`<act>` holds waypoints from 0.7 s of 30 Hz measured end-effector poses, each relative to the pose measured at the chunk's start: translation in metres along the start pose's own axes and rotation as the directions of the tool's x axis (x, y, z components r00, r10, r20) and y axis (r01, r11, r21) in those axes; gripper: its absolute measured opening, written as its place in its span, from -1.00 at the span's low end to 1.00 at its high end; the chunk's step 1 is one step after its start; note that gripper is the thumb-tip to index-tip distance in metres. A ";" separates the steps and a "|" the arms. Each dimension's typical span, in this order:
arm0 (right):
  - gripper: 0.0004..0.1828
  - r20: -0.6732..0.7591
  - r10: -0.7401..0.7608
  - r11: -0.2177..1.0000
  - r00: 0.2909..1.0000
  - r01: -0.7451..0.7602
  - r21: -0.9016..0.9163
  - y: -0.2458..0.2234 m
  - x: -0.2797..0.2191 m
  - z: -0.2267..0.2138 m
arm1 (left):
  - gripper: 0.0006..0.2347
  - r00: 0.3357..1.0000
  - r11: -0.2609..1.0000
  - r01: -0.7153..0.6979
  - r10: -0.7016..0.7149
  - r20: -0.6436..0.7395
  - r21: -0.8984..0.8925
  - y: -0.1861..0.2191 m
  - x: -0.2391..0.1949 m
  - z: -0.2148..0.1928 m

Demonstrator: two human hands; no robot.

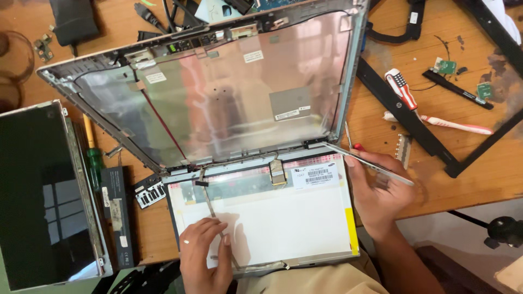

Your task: The person removes the bezel and screws from a laptop screen, detaches the display panel, and disconnects the ribbon cable. They then prepare to install a replacement screen.

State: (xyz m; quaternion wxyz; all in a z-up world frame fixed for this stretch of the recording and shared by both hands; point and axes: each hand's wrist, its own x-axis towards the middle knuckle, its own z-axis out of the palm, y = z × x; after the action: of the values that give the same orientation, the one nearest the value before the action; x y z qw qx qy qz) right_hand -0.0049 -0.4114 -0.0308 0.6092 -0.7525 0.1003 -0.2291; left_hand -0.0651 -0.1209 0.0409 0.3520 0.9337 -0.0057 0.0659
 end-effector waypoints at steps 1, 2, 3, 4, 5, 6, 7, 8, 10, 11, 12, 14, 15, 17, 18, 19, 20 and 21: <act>-0.77 0.009 -0.004 1.000 1.000 0.004 -0.015 0.000 -0.001 0.001 | -0.81 1.000 1.000 0.005 -0.005 0.009 -0.008 -0.003 -0.002 -0.001; -0.78 0.017 -0.007 1.000 1.000 0.008 -0.030 0.000 -0.001 0.002 | -0.81 1.000 1.000 0.010 -0.010 0.018 -0.017 -0.005 -0.003 -0.001; -0.78 0.021 -0.009 0.999 1.000 0.010 -0.045 0.000 -0.003 0.002 | -0.81 0.999 1.000 0.012 -0.011 0.031 -0.025 -0.008 -0.003 -0.002; -0.78 0.023 0.008 0.999 1.000 -0.007 -0.041 -0.001 -0.004 0.003 | -0.81 0.999 0.999 0.014 -0.012 0.046 -0.038 -0.009 -0.003 -0.004; -0.78 0.020 0.019 0.999 1.000 -0.018 -0.037 -0.001 -0.004 0.003 | -0.82 0.998 0.998 0.010 -0.006 0.059 -0.054 -0.012 -0.001 -0.006; -0.78 0.018 0.030 0.999 0.999 -0.029 -0.034 -0.001 -0.004 0.004 | -0.82 0.997 0.998 0.006 -0.001 0.073 -0.070 -0.014 0.001 -0.009; -0.77 0.011 0.025 0.998 1.000 -0.024 -0.049 -0.001 -0.004 0.004 | -0.82 0.997 0.997 0.013 -0.007 0.072 -0.076 -0.015 0.002 -0.010; -0.77 0.005 0.019 0.998 1.000 -0.019 -0.065 -0.002 -0.004 0.005 | -0.83 0.997 0.996 0.020 -0.014 0.071 -0.083 -0.016 0.003 -0.012; -0.76 -0.001 0.016 0.997 1.000 -0.016 -0.078 -0.001 -0.003 0.007 | -0.83 0.997 0.994 0.033 -0.026 0.072 -0.100 -0.018 0.004 -0.013; -0.77 -0.002 0.017 0.997 1.000 -0.018 -0.077 -0.001 -0.003 0.008 | -0.83 0.997 0.993 0.039 -0.031 0.075 -0.112 -0.019 0.005 -0.013; -0.77 -0.003 0.019 0.997 1.000 -0.019 -0.076 -0.001 -0.002 0.009 | -0.83 0.996 0.991 0.045 -0.036 0.077 -0.125 -0.019 0.006 -0.013; -0.76 -0.014 0.084 0.996 0.996 -0.084 -0.026 -0.002 -0.001 0.008 | -0.85 0.998 0.989 0.032 -0.023 0.065 -0.147 -0.019 0.007 -0.010; -0.75 -0.019 0.116 0.993 0.993 -0.116 0.000 -0.003 0.000 0.008 | -0.85 0.998 0.987 0.025 -0.016 0.059 -0.156 -0.019 0.008 -0.009; -0.77 0.002 0.165 0.986 0.986 -0.165 0.005 -0.006 0.001 0.004 | -0.85 0.998 0.988 0.031 -0.021 0.067 -0.152 -0.015 0.010 -0.009; -0.78 0.012 0.188 0.982 0.982 -0.188 0.007 -0.009 0.001 0.001 | -0.85 0.997 0.988 0.034 -0.024 0.070 -0.150 -0.013 0.011 -0.010; -0.79 0.034 0.160 0.986 0.987 -0.161 0.052 -0.011 0.001 -0.001 | -0.84 0.998 0.988 0.006 0.003 0.058 -0.155 -0.010 0.013 -0.010; -0.80 0.055 0.130 0.986 0.990 -0.135 0.099 -0.014 0.000 -0.003 | -0.83 0.998 0.987 -0.021 0.029 0.047 -0.159 -0.007 0.016 -0.010; -0.80 0.079 0.100 0.983 0.992 -0.111 0.148 -0.017 -0.002 -0.005 | -0.82 0.998 0.986 -0.047 0.052 0.032 -0.160 -0.003 0.017 -0.010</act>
State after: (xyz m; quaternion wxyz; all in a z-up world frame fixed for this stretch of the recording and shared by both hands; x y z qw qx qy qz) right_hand -0.0116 -0.4108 -0.0138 0.6794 -0.7051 0.1006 -0.1763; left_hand -0.0489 -0.1114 0.0486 0.4237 0.9031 -0.0405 0.0570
